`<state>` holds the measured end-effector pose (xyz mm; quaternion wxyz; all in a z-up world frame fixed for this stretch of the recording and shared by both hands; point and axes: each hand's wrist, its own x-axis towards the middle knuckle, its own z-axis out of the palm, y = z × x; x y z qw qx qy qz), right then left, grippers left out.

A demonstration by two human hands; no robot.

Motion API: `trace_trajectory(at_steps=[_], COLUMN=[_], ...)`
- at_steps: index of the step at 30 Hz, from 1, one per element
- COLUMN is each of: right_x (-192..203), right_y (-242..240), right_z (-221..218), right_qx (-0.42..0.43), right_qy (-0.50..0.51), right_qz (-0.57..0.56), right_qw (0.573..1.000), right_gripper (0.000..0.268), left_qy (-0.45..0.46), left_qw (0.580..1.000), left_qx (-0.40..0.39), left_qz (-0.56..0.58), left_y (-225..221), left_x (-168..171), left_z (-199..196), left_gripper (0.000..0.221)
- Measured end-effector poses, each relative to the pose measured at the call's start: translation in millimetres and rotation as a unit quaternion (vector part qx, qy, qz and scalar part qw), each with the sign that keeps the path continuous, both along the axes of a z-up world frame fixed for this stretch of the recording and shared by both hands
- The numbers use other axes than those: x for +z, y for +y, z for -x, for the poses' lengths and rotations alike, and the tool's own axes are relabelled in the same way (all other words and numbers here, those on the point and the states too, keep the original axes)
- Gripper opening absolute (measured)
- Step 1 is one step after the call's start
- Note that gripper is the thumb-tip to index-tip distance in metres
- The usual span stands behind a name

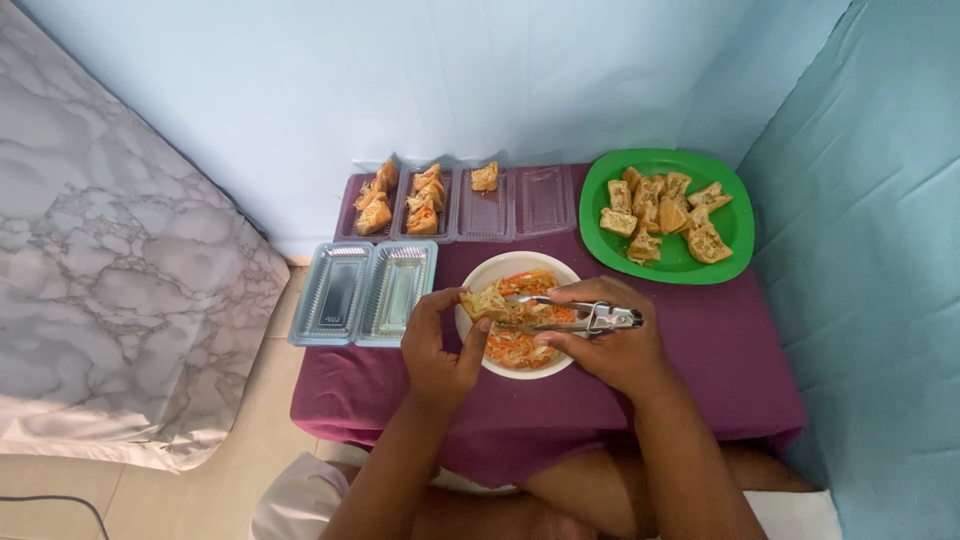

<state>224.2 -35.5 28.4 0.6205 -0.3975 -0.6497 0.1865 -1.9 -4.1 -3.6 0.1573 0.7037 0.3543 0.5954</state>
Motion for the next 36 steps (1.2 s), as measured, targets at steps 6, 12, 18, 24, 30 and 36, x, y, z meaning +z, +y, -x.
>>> trace_trajectory(at_steps=[6,12,18,24,30,36], right_x=[3,40,6,3,-12,-48], right_y=[-2,-1,20,24,33,50], right_z=[3,0,-10,-4,-6,-26], right_qx=[-0.017,-0.016,0.029,0.007,0.012,0.047], right_qy=[-0.007,-0.064,-0.07,-0.138,-0.13,0.005], right_qz=[0.01,0.028,0.06,-0.017,-0.004,0.039], right_qw=[1.0,0.997,0.995,0.99,0.991,0.998], right_gripper=[0.034,0.039,0.054,0.056,0.056,0.058], left_qy=[0.008,0.03,0.044,0.043,0.016,0.009], left_qw=[1.0,1.0,0.999,0.999,0.999,1.0], left_qx=[0.009,-0.003,0.011,0.023,-0.023,-0.008], left_qz=[0.007,-0.002,0.016,0.002,-0.017,-0.028], left_y=[1,7,-5,-5,5,4], left_x=[-1,-4,20,22,3,4], left_z=[0,1,-2,-2,4,4], left_gripper=[0.038,0.038,0.039,0.04,0.035,0.036])
